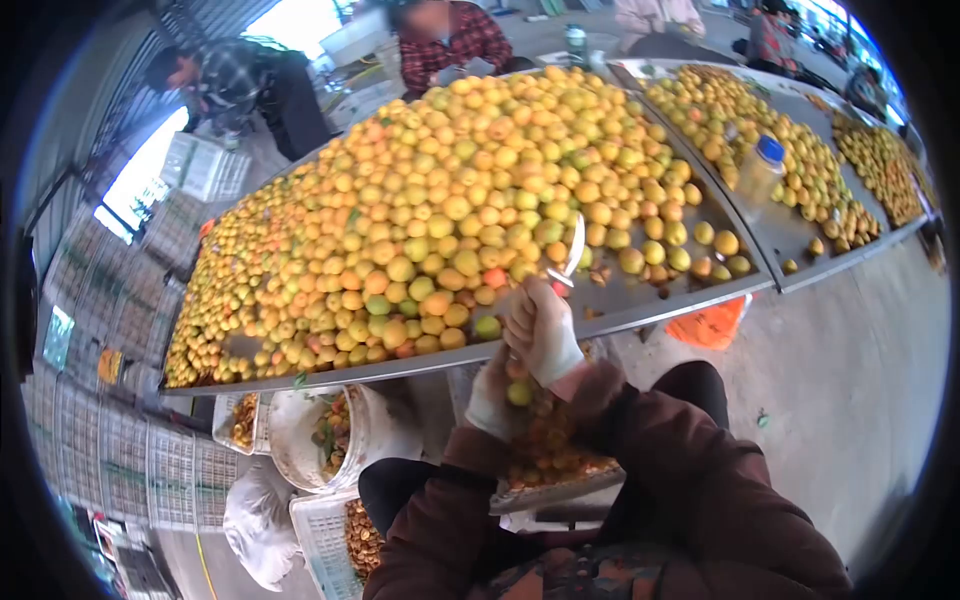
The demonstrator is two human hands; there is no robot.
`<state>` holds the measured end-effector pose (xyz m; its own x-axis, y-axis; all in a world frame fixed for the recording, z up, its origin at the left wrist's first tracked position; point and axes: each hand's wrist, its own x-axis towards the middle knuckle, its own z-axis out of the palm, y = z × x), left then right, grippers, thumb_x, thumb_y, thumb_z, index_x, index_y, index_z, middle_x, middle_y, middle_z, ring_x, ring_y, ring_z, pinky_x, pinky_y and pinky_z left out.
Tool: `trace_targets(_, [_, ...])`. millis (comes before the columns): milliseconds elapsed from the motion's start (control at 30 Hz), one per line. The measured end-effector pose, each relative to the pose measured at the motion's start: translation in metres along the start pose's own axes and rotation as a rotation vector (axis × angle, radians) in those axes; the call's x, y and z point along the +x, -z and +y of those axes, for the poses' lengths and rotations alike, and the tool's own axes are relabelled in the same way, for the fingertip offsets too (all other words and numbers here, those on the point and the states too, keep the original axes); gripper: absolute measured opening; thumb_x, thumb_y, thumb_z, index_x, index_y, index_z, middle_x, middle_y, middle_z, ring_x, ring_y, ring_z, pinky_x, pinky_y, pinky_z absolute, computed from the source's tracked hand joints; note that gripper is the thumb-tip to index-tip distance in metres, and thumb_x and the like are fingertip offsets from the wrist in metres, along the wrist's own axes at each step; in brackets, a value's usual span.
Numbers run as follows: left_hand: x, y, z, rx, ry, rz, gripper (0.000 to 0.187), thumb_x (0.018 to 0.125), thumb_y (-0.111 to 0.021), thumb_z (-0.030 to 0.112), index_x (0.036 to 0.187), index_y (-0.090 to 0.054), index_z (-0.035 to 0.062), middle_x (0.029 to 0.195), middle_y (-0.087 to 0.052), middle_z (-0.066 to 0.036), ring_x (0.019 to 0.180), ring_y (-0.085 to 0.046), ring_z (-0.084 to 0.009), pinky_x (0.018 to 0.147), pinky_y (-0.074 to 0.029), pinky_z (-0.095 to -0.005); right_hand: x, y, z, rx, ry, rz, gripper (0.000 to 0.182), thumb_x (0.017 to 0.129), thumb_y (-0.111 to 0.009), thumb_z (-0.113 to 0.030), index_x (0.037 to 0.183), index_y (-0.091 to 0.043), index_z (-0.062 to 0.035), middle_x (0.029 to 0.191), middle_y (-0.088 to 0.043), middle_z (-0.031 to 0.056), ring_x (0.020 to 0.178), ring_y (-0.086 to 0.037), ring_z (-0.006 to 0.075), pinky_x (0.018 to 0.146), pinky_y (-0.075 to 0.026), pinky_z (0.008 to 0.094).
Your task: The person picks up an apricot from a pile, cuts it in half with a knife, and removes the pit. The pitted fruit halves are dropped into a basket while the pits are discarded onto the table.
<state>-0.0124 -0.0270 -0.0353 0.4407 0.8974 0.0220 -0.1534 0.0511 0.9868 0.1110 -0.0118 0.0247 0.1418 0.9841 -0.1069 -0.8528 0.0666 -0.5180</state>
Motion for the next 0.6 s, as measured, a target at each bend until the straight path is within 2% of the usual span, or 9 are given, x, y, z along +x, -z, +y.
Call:
trace_targets(33, [-0.003,0.005,-0.003,0.642,-0.443,0.015,0.047,0.095,-0.059,0.023,0.136,-0.043,0.0039,0.094,-0.062,-0.005,0.084,-0.064,-0.0184,0.072,-0.054,-0.0307,0.002,-0.003,-0.006,0.074,-0.031,0.017,0.038,0.096,-0.053,-0.030,0.066,-0.036,-0.0164,0.055,-0.029,-0.0049,0.045,-0.028,0.0088,0.043,-0.022,0.0253])
trace_targets(67, [-0.002,0.012,-0.002,0.628,-0.426,-0.008,0.047,0.095,-0.059,0.023,0.136,-0.043,0.0039,0.094,-0.062,-0.005,0.084,-0.064,-0.0184,0.072,-0.054,-0.0307,0.005,-0.007,-0.013,0.065,-0.021,0.009,0.039,0.096,-0.053,-0.032,0.066,-0.036,-0.0163,0.055,-0.031,-0.0048,0.046,-0.028,0.0087,0.044,-0.022,0.0252])
trace_targets(133, [0.010,0.024,0.005,-0.775,0.222,-0.223,0.040,0.103,-0.044,0.031,0.133,-0.048,0.0056,0.095,-0.063,-0.005,0.085,-0.064,-0.0155,0.070,-0.054,-0.0296,-0.003,-0.003,-0.029,-0.165,0.025,-0.071,0.031,0.095,-0.057,-0.032,0.073,-0.052,-0.0111,0.059,-0.044,-0.0031,0.051,-0.042,0.0117,0.048,-0.034,0.0267])
trace_targets(167, [0.014,0.027,-0.001,-0.774,0.218,-0.225,0.040,0.103,-0.044,0.031,0.133,-0.048,0.0056,0.095,-0.063,-0.005,0.085,-0.064,-0.0155,0.070,-0.054,-0.0296,-0.004,-0.001,-0.030,-0.166,0.027,-0.075,0.031,0.095,-0.057,-0.032,0.073,-0.052,-0.0111,0.059,-0.044,-0.0031,0.051,-0.042,0.0117,0.048,-0.034,0.0267])
trace_targets(233, [0.015,0.024,0.005,-0.356,0.187,0.132,0.041,0.104,-0.040,0.036,0.127,-0.054,0.0053,0.100,-0.064,-0.005,0.092,-0.064,-0.0152,0.073,-0.054,-0.0303,-0.014,0.005,-0.019,-0.869,0.205,-0.196,0.021,0.089,-0.066,-0.028,0.096,-0.061,-0.0081,0.074,-0.061,0.0054,0.070,-0.059,0.0198,0.065,-0.048,0.0314])
trace_targets(267, [0.010,0.009,0.020,-0.474,0.167,0.255,0.041,0.105,-0.039,0.036,0.122,-0.058,0.0039,0.102,-0.065,-0.006,0.094,-0.064,-0.0165,0.079,-0.053,-0.0293,-0.019,0.008,-0.014,-1.221,0.299,-0.253,0.028,0.086,-0.071,-0.025,0.107,-0.066,-0.0066,0.082,-0.069,0.0096,0.080,-0.068,0.0238,0.074,-0.054,0.0337])
trace_targets(367, [0.016,0.022,0.008,-0.505,0.260,0.182,0.041,0.106,-0.039,0.034,0.123,-0.058,0.0022,0.105,-0.065,-0.005,0.096,-0.064,-0.0152,0.085,-0.051,-0.0275,-0.028,0.018,-0.009,-1.616,0.400,-0.472,0.036,0.082,-0.074,-0.022,0.113,-0.062,-0.0065,0.094,-0.069,0.0146,0.090,-0.069,0.0304,0.077,-0.054,0.0373])
trace_targets(500, [0.013,0.020,-0.012,-0.183,0.165,0.100,0.041,0.107,-0.038,0.032,0.126,-0.057,0.0011,0.110,-0.065,-0.005,0.098,-0.063,-0.0146,0.087,-0.051,-0.0278,-0.030,0.026,-0.016,-1.680,0.158,-0.441,0.043,0.078,-0.076,-0.027,0.109,-0.055,-0.0063,0.088,-0.068,0.0169,0.084,-0.068,0.0376,0.071,-0.055,0.0419])
trace_targets(600, [0.003,0.007,0.002,-0.558,0.392,0.206,0.038,0.107,-0.038,0.028,0.124,-0.058,0.0003,0.112,-0.064,-0.006,0.098,-0.063,-0.0146,0.089,-0.051,-0.0276,-0.039,0.022,-0.013,-1.664,0.150,-0.362,0.040,0.077,-0.077,-0.027,0.102,-0.055,-0.0055,0.086,-0.067,0.0173,0.082,-0.068,0.0382,0.069,-0.054,0.0420])
